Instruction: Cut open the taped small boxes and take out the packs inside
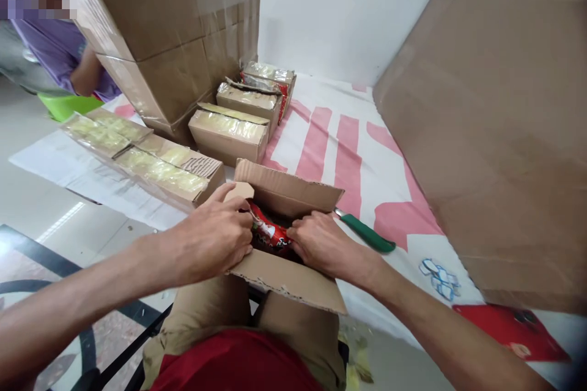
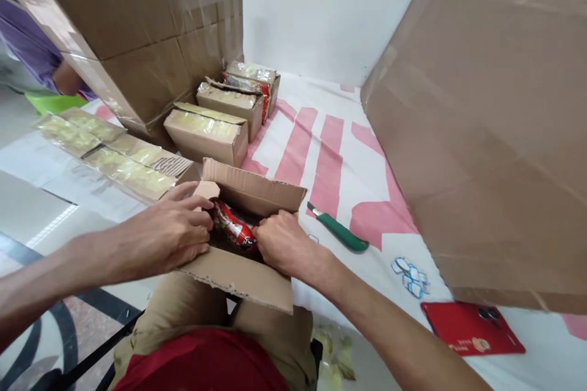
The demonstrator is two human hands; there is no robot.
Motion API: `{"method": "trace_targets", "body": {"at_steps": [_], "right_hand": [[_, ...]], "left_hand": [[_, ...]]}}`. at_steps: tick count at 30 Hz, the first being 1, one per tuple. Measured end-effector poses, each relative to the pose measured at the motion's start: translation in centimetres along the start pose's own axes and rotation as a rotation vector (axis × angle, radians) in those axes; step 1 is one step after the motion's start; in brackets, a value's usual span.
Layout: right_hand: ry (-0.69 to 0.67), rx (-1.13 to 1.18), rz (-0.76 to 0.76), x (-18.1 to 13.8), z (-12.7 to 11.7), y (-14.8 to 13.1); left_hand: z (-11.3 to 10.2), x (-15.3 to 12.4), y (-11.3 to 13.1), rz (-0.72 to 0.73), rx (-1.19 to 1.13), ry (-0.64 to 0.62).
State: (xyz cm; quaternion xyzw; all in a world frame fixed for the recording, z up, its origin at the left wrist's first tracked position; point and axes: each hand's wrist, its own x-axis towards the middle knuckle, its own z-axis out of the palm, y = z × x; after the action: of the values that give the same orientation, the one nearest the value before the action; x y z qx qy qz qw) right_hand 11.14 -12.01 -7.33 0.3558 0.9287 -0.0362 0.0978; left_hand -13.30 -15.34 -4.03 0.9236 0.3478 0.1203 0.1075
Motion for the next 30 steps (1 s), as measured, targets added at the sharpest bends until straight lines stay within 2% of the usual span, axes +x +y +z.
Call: {"method": "trace_targets", "body": {"at_steps": [2, 5, 8, 10, 12, 14, 16, 18, 20, 24, 26, 27, 30], "right_hand": [[0.096, 0.03, 0.014, -0.1, 0.9, 0.3], [0.397, 0.14, -0.054, -0.7, 1.8, 1.0], [0.701, 0.284, -0.114, -1.7, 1.8, 1.6], [0.818, 0.379, -0.069, -2.3, 1.4, 1.8], [0.869, 0.454, 0.014, -2.8, 0.8, 2.0], [0.83, 0.478, 0.045, -2.8, 0.4, 2.4], [0.695, 0.447, -0.007, -2.4, 0.3, 2.8], [0.564, 0.418, -0.063, -1.8, 0.3, 3.3], [0.549, 0.454, -0.056, -1.3, 0.0, 3.5], [0.674, 0.62, -0.026, -1.6, -1.6, 3.2], [0.778, 0.677, 0.021, -2.4, -2.8, 3.2], [0.867, 0.698, 0.071, -3.0, -3.4, 3.3], [1.254, 0.698, 0.25, -5.1, -5.0, 4.4]], "left_hand": [[0.2, -2.3, 0.0, -0.111, 0.113, 0.142], [1.2, -5.7, -0.8, -0.345, 0.081, 0.297], [3.0, -8.2, -2.0, -0.507, -0.07, 0.328], [4.0, -8.9, -2.4, -0.551, -0.149, 0.35], [4.5, -9.1, -2.5, -0.562, -0.208, 0.364], [4.7, -8.9, -2.5, -0.545, -0.243, 0.37], [5.1, -8.3, -2.7, -0.517, -0.259, 0.394], [6.2, -7.3, -3.0, -0.511, -0.291, 0.438], [7.8, -5.9, -3.1, -0.547, -0.368, 0.503], [11.7, -2.6, -2.6, -0.62, -0.594, 0.692], [13.1, -1.4, -2.2, -0.64, -0.663, 0.771], [13.6, -1.1, -2.1, -0.654, -0.681, 0.799], [14.8, -0.4, -2.1, -0.694, -0.71, 0.864]]}}
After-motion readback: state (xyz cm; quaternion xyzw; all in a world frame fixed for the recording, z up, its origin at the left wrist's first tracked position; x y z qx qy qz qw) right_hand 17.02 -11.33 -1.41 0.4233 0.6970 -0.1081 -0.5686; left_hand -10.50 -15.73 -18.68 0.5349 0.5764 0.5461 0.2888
